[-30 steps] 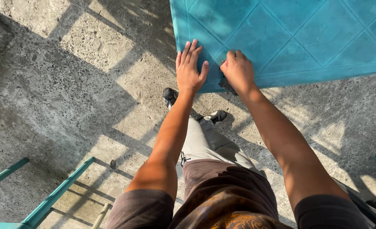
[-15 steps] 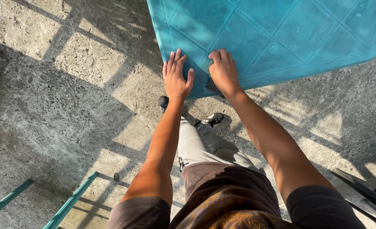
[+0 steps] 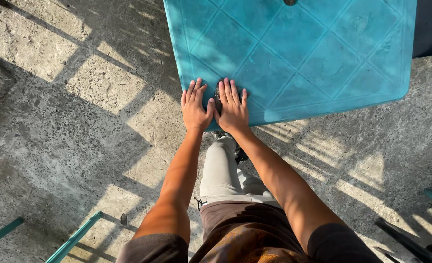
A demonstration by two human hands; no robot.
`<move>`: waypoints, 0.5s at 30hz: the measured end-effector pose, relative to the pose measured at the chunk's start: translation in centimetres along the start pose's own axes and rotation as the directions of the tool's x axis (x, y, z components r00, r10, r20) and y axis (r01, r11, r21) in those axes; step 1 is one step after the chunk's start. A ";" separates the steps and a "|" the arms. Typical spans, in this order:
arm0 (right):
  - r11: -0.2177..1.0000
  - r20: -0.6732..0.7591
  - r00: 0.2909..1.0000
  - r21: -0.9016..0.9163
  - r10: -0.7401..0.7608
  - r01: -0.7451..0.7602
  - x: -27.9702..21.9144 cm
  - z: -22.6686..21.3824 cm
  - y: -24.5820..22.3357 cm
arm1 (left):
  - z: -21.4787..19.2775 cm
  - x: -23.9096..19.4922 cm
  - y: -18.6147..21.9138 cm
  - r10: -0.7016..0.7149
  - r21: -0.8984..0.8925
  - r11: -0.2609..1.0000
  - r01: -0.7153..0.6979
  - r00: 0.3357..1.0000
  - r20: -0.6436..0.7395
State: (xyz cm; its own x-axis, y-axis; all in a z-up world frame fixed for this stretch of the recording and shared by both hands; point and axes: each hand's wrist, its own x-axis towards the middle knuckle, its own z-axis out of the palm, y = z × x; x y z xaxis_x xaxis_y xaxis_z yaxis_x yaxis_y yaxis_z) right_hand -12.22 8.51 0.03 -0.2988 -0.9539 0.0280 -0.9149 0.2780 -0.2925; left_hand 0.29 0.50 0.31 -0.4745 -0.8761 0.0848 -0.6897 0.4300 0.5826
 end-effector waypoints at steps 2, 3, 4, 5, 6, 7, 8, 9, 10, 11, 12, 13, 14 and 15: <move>1.000 -0.004 1.000 -0.001 -0.020 0.020 0.3 0.6 -0.3 | 0.0 0.2 -0.1 -0.004 -0.002 1.000 0.004 1.000 0.011; 0.999 -0.013 0.999 -0.009 -0.048 0.048 0.5 0.9 -0.3 | 0.1 0.4 0.0 -0.008 -0.008 1.000 0.008 1.000 0.012; 0.999 -0.006 0.999 -0.012 -0.045 0.045 0.6 0.4 0.2 | 0.1 0.5 -0.1 -0.011 -0.014 1.000 0.011 1.000 0.018; 0.994 0.012 0.995 0.031 -0.103 0.103 0.7 -0.1 0.6 | 0.0 0.5 -0.2 0.002 -0.017 1.000 -0.002 1.000 0.013; 0.984 0.036 0.986 0.082 -0.164 0.161 0.4 -0.8 1.1 | -0.1 0.2 0.0 0.005 -0.019 1.000 -0.005 1.000 0.013; 0.984 0.053 0.985 0.085 -0.163 0.158 -0.3 -1.3 2.0 | -0.2 -0.3 0.2 -0.007 -0.022 1.000 0.008 1.000 0.024; 0.984 0.091 0.985 0.117 -0.147 0.136 -0.5 -1.8 3.0 | -0.2 -0.2 0.4 -0.011 -0.025 1.000 0.011 1.000 0.022; 0.982 0.129 0.983 0.149 -0.132 0.113 -0.7 -2.5 3.9 | -0.3 -0.2 0.7 -0.014 -0.028 1.000 0.014 1.000 0.021; 0.984 0.124 0.983 0.138 -0.135 0.117 -1.1 -3.0 5.9 | 0.0 0.0 0.8 -0.010 -0.037 0.999 0.010 1.000 0.012; 0.987 0.147 0.983 0.131 -0.111 0.092 -1.5 -3.5 8.0 | 0.4 0.1 1.1 -0.016 -0.038 0.999 0.017 1.000 0.009; 0.988 0.174 0.981 0.140 -0.088 0.064 -2.2 -3.5 9.3 | 0.2 -0.1 0.7 -0.028 -0.026 0.999 0.028 1.000 0.013; 0.987 0.172 0.981 0.144 -0.091 0.067 -2.4 -3.9 11.7 | 0.1 -0.1 0.7 -0.029 -0.021 0.999 0.030 1.000 0.011; 0.988 0.158 0.987 0.155 -0.038 0.013 -3.1 -4.3 14.1 | 0.0 -0.1 0.9 -0.029 -0.005 1.000 0.029 0.999 0.022; 0.985 0.143 0.990 0.167 0.017 -0.041 -3.9 -4.6 16.6 | 0.0 -0.1 1.2 -0.028 0.011 1.000 0.028 0.999 0.033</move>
State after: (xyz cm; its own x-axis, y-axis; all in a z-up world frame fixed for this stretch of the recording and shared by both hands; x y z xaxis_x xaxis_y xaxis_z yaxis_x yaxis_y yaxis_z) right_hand -27.51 17.41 -0.50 -0.2721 -0.9555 -0.1142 -0.8438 0.2939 -0.4489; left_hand -0.48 1.09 0.95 -0.4726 -0.8802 0.0422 -0.7083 0.4079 0.5762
